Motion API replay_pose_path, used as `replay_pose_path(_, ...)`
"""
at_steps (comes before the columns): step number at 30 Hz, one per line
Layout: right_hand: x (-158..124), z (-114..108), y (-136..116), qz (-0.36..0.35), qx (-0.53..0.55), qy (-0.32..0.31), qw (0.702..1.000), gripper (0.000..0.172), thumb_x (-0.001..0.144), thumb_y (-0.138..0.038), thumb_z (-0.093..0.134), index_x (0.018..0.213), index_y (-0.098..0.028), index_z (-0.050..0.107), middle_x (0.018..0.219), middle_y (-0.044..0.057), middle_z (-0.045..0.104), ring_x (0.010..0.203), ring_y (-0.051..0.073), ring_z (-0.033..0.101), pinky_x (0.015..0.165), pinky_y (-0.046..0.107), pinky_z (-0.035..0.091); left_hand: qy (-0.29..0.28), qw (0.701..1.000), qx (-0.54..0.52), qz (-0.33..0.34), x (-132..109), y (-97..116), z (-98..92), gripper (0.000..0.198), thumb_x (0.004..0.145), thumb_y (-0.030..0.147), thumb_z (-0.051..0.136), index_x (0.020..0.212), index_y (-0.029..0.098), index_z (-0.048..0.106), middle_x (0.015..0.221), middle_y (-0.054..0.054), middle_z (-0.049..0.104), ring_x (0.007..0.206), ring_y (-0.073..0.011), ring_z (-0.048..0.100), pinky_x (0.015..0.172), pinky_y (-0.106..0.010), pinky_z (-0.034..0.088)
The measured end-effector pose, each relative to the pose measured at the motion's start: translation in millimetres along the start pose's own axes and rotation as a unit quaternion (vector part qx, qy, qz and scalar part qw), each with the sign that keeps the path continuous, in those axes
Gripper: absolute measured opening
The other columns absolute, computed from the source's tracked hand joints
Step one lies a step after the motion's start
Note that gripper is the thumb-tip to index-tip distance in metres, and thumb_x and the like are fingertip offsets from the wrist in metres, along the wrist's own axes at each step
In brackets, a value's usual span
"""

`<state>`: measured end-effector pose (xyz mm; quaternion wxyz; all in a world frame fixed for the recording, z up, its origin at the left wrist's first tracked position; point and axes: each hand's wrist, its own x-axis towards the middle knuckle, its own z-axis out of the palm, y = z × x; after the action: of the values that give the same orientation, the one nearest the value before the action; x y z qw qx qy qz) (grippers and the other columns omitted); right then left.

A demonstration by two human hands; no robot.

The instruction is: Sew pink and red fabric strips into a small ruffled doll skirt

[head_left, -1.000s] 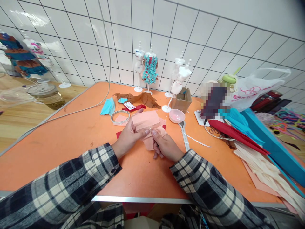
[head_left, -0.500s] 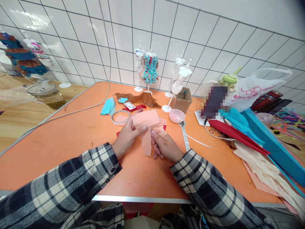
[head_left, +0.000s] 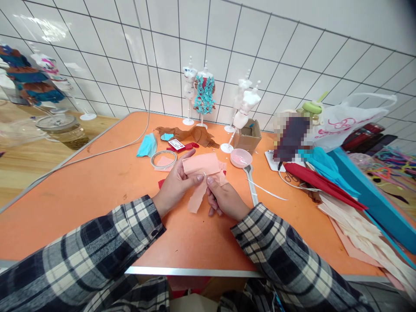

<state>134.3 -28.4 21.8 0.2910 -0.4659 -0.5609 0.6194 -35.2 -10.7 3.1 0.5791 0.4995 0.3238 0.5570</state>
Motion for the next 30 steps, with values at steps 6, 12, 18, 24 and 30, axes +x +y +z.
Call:
replay_pose_path(6,1.2,0.4,0.8,0.004,-0.005,0.009,1.000,0.050,0.099,-0.066,0.042,0.072,-0.024,0.043,0.038,-0.009,0.043,0.030,0.011,0.046,0.035,0.020,0.039,0.003,0.998,-0.040,-0.044,-1.1,-0.1,1.6,0.107,0.078,0.033,0.089,0.164,0.025,0.026,0.105,-0.005,0.076,0.094,-0.0255,0.074,0.095,-0.041,0.056)
replay_pose_path(12,0.8,0.4,1.1,-0.014,-0.032,0.023,0.999,0.056,0.099,-0.068,0.040,0.065,-0.023,0.045,0.039,-0.006,0.044,0.030,0.009,0.039,0.034,0.021,0.032,0.010,0.999,-0.024,-0.031,0.4,-1.7,1.9,0.101,0.078,0.033,0.089,0.162,0.027,0.032,0.112,-0.007,0.075,0.106,-0.0277,0.073,0.098,-0.041,0.055)
replay_pose_path(18,0.1,-0.5,2.6,-0.009,-0.034,0.016,0.999,0.062,0.094,-0.076,0.041,0.063,-0.023,0.048,0.039,-0.005,0.044,0.033,0.011,0.047,0.034,0.021,0.033,0.005,0.999,-0.026,-0.039,1.1,-2.7,0.9,0.104,0.076,0.032,0.090,0.161,0.025,0.031,0.121,-0.010,0.074,0.107,-0.0272,0.073,0.100,-0.041,0.055)
replay_pose_path(24,0.7,-0.8,8.0,-0.026,-0.021,0.020,0.999,0.066,0.089,-0.084,0.041,0.063,-0.023,0.047,0.039,-0.006,0.043,0.033,0.011,0.048,0.037,0.022,0.040,0.001,0.999,0.034,-0.021,0.2,-1.5,0.2,0.097,0.075,0.036,0.090,0.157,0.023,0.039,0.131,-0.014,0.071,0.116,-0.0321,0.070,0.099,-0.044,0.056)
replay_pose_path(30,1.9,-1.3,8.5,-0.010,-0.008,0.017,1.000,0.059,0.091,-0.080,0.044,0.072,-0.024,0.045,0.040,-0.009,0.043,0.032,0.011,0.048,0.039,0.023,0.044,0.005,0.999,0.053,-0.003,0.5,-1.8,-0.8,0.083,0.078,0.035,0.088,0.150,0.024,0.049,0.133,-0.012,0.069,0.120,-0.0307,0.067,0.105,-0.044,0.052)
